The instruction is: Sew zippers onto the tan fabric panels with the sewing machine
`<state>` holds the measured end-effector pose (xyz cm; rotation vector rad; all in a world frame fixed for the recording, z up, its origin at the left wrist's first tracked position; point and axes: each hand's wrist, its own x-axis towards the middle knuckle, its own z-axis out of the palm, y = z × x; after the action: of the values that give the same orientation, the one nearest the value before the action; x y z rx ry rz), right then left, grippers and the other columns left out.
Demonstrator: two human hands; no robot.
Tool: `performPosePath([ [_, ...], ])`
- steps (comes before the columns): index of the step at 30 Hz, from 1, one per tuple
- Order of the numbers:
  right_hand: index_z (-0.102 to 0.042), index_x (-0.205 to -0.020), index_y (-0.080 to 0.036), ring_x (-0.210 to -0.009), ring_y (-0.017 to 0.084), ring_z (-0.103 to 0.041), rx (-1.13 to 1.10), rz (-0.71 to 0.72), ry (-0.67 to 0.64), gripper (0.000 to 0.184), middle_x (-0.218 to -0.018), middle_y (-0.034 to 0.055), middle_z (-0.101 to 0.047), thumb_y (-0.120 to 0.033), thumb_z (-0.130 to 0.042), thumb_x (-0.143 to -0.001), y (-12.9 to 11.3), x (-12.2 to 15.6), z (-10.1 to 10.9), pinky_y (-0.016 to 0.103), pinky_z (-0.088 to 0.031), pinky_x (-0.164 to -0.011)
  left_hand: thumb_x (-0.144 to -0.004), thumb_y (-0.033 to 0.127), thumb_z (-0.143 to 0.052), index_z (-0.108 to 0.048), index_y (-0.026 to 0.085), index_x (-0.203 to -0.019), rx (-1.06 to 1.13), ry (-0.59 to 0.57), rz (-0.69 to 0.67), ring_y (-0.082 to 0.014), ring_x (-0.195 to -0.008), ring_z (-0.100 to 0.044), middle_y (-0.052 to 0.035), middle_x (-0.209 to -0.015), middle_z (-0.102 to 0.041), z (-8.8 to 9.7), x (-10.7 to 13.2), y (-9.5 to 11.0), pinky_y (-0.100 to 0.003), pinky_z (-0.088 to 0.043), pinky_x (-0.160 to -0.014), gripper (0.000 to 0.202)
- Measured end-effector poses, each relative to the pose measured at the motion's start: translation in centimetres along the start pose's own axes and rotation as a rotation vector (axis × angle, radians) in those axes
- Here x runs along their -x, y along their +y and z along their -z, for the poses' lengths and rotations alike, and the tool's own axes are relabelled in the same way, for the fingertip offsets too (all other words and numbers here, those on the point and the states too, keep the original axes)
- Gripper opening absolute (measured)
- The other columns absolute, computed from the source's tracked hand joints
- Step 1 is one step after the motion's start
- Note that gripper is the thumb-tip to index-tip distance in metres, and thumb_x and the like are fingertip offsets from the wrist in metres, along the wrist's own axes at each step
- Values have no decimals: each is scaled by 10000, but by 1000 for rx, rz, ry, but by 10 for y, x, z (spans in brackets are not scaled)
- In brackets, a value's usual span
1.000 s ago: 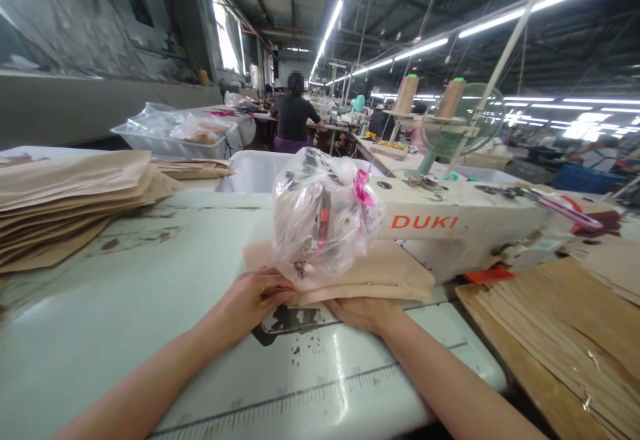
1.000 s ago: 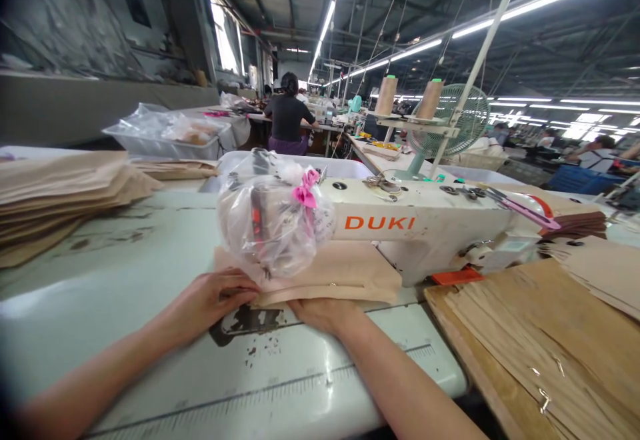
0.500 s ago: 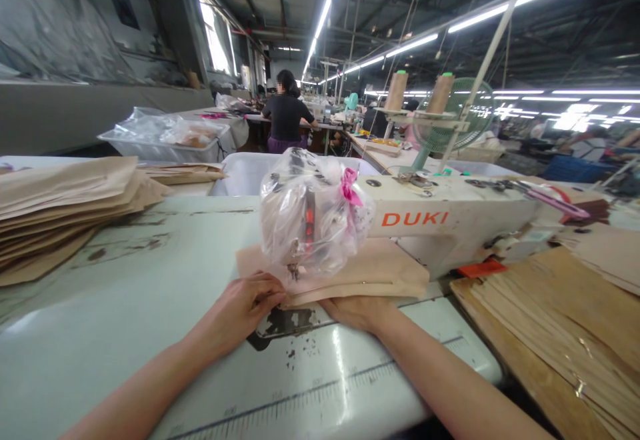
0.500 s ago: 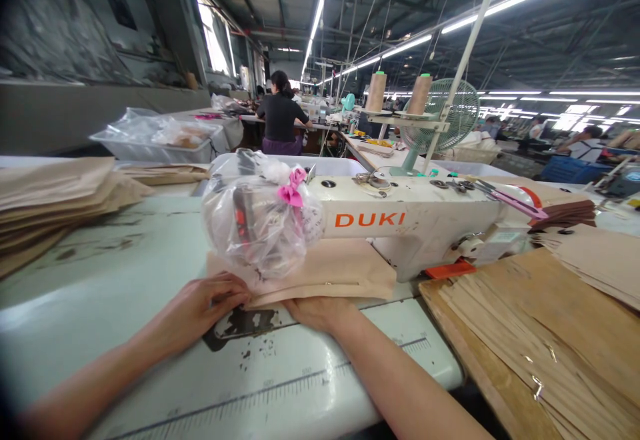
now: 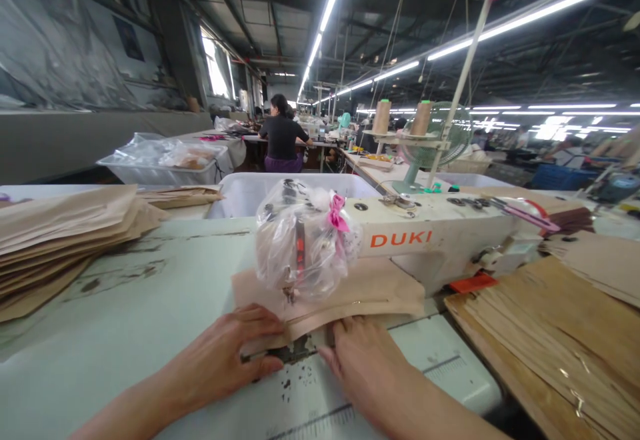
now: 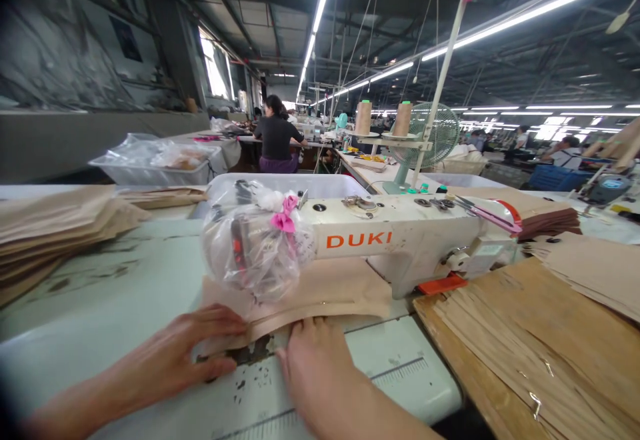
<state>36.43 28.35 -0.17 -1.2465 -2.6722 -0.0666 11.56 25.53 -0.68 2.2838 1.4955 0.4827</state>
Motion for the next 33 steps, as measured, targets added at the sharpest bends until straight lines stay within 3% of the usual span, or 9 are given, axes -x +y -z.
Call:
performPosePath([
  [3, -730, -890, -201, -716, 263, -711, -45, 21, 40, 340, -804, 98, -743, -359, -446, -992, -23, 10, 12, 374, -582, -678, -876, 562, -608, -645, 338, -1277, -148, 30, -58, -255, -1222, -600, -18, -1297, -673, -6, 14, -1, -397, -481, -1065, 461],
  [9, -501, -1422, -128, -1374, 382, -422, -113, 80, 39, 491, -1489, 142, -464, -381, -414, -1011, -13, -3, -32, 665, -334, -1108, -880, 536, -607, -416, 388, -1477, -487, 260, -183, -292, -1257, -584, 27, -1424, -578, -33, 33, -17, -420, -524, -1020, 643],
  [18, -519, -1380, -191, -1417, 292, -380, -170, 125, -19, 395, -1434, 108, -540, -327, -408, -1026, 27, -30, -38, 611, -224, -1178, -940, 534, -530, -363, 387, -1502, -567, 287, -166, -270, -1301, -538, 16, -1475, -527, -37, 9, -20, -449, -448, -1083, 605],
  [21, -643, -1223, -172, -1266, 316, -552, -81, 159, -57, 307, -1303, 123, -639, -296, -560, -955, 35, -21, -1, 527, -438, -1067, -931, 530, -546, -350, 387, -1509, -517, 290, -155, -273, -1294, -541, 7, -1473, -530, -39, 9, -22, -438, -446, -1085, 627],
  [23, -729, -943, -196, -892, 259, -713, -55, 150, -12, 159, -991, 77, -745, -301, -612, -925, 41, -14, 46, 384, -583, -793, -931, 517, -553, -316, 372, -1526, -486, 288, -157, -274, -1307, -527, 1, -1485, -516, -39, 11, -22, -436, -420, -1110, 656],
  [25, -713, -763, -222, -579, 168, -652, -55, 131, 255, 329, -726, 22, -710, -349, -510, -989, 49, -19, 105, 284, -533, -569, -934, 509, -554, -300, 367, -1533, -467, 277, -155, -277, -1325, -510, -2, -1501, -498, -38, 12, -22, -448, -394, -1130, 666],
  [28, -697, -1111, -210, -721, 161, -663, 133, 198, 701, 317, -1189, 79, -675, -423, -490, -1000, 63, -56, 181, 371, -535, -780, -930, 514, -559, -300, 371, -1532, -447, 260, -146, -282, -1339, -496, -8, -1518, -476, -38, 11, -23, -453, -384, -1136, 671],
  [30, -663, -1181, -172, -786, 167, -663, 258, 284, 627, 395, -1285, 88, -617, -463, -466, -1002, 74, -94, 208, 414, -500, -860, -930, 512, -560, -291, 375, -1534, -449, 260, -134, -280, -1350, -485, -7, -1533, -454, -39, 11, -23, -443, -390, -1133, 675],
  [33, -692, -932, -131, -743, 136, -620, 282, 362, 326, 443, -931, 43, -670, -468, -420, -1023, 88, -140, 215, 337, -475, -802, -930, 524, -553, -257, 371, -1545, -496, 274, -140, -275, -1362, -474, 2, -1541, -439, -40, 12, -22, -429, -409, -1119, 699],
])
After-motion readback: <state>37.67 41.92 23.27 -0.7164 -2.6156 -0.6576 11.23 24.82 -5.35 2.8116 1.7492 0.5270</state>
